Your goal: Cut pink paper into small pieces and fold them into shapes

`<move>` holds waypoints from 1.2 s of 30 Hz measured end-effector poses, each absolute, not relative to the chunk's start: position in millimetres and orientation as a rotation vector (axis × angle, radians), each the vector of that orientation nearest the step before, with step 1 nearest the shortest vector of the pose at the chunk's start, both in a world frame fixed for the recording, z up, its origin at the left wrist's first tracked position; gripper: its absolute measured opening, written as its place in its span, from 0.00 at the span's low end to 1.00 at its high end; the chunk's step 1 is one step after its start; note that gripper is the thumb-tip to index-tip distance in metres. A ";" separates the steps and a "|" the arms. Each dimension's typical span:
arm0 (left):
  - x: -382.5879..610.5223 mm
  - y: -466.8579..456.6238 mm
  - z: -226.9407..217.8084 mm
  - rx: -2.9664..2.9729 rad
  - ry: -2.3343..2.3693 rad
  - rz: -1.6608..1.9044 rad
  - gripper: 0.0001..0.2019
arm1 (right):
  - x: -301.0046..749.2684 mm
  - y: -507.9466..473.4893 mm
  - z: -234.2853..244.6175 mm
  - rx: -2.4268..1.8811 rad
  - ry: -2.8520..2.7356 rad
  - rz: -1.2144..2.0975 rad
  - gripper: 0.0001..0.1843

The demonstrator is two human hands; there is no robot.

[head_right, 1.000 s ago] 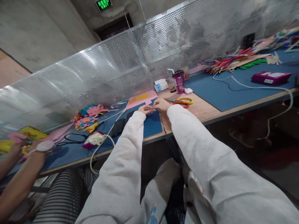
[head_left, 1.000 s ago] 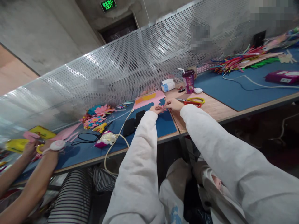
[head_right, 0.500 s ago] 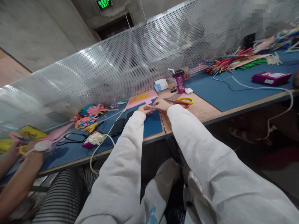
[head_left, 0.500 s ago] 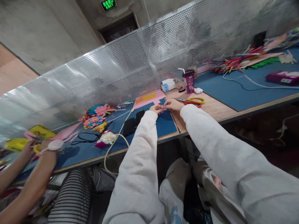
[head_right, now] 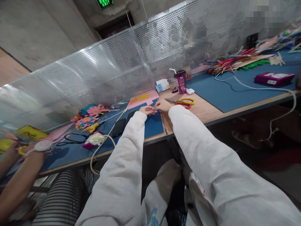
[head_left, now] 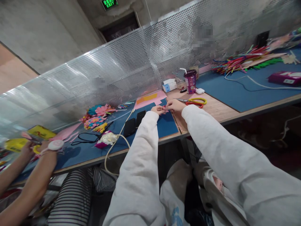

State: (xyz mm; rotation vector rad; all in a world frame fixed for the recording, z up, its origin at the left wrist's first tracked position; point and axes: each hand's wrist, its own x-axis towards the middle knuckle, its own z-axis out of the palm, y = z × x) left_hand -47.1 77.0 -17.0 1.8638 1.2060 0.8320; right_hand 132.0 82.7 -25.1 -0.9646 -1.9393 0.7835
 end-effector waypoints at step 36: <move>-40.8 66.7 -7.1 1.619 1.227 0.946 0.15 | 115.2 70.8 -24.4 -1.050 -1.960 0.131 0.01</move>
